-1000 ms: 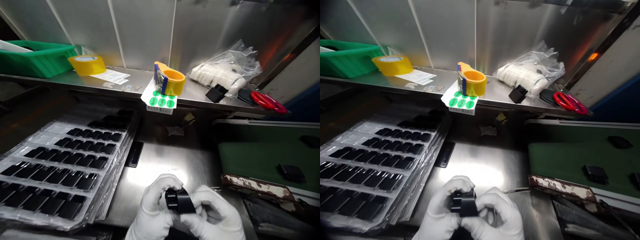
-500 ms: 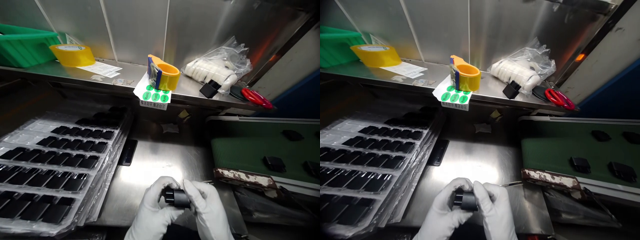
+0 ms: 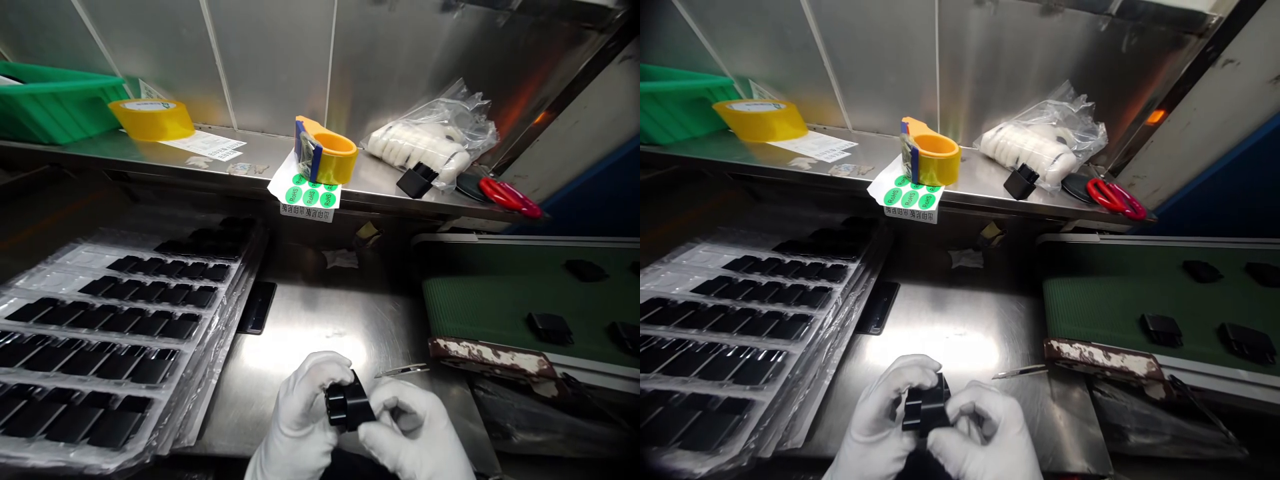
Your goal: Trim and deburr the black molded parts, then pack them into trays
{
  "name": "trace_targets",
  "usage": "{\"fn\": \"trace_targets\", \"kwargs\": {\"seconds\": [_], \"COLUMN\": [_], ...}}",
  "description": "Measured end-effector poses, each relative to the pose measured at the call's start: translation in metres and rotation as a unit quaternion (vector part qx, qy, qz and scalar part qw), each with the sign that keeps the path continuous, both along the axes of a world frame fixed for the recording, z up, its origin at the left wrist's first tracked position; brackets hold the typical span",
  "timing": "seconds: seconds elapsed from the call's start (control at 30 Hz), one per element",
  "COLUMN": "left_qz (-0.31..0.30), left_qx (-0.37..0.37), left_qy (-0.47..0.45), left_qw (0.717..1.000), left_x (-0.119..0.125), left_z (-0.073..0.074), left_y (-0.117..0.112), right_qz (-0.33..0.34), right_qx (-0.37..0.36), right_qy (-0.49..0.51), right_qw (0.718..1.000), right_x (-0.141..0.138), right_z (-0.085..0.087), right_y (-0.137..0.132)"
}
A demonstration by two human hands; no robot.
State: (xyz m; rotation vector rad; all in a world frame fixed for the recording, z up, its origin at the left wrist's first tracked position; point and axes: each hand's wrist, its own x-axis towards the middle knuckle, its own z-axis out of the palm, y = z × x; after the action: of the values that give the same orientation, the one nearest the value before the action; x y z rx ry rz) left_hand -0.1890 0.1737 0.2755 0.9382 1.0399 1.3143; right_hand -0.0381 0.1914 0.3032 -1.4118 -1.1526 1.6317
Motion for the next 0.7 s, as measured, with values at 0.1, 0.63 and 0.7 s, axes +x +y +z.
{"fn": "trace_targets", "kwargs": {"seconds": [0.1, 0.63, 0.7], "left_qz": [0.005, 0.001, 0.006], "left_qx": [-0.074, -0.193, -0.201], "left_qy": [-0.015, -0.044, -0.036], "left_qw": [0.997, 0.980, 0.979], "left_x": [0.004, 0.006, 0.006], "left_z": [0.010, 0.046, 0.046], "left_y": [-0.002, -0.005, -0.005], "right_qz": [-0.003, 0.099, 0.115], "right_qx": [0.052, 0.213, 0.249], "right_qy": [-0.001, -0.015, -0.022], "right_qw": [0.999, 0.972, 0.961], "right_x": [0.003, 0.019, 0.022], "right_z": [-0.009, -0.046, -0.049], "right_y": [-0.003, -0.004, -0.002]}}
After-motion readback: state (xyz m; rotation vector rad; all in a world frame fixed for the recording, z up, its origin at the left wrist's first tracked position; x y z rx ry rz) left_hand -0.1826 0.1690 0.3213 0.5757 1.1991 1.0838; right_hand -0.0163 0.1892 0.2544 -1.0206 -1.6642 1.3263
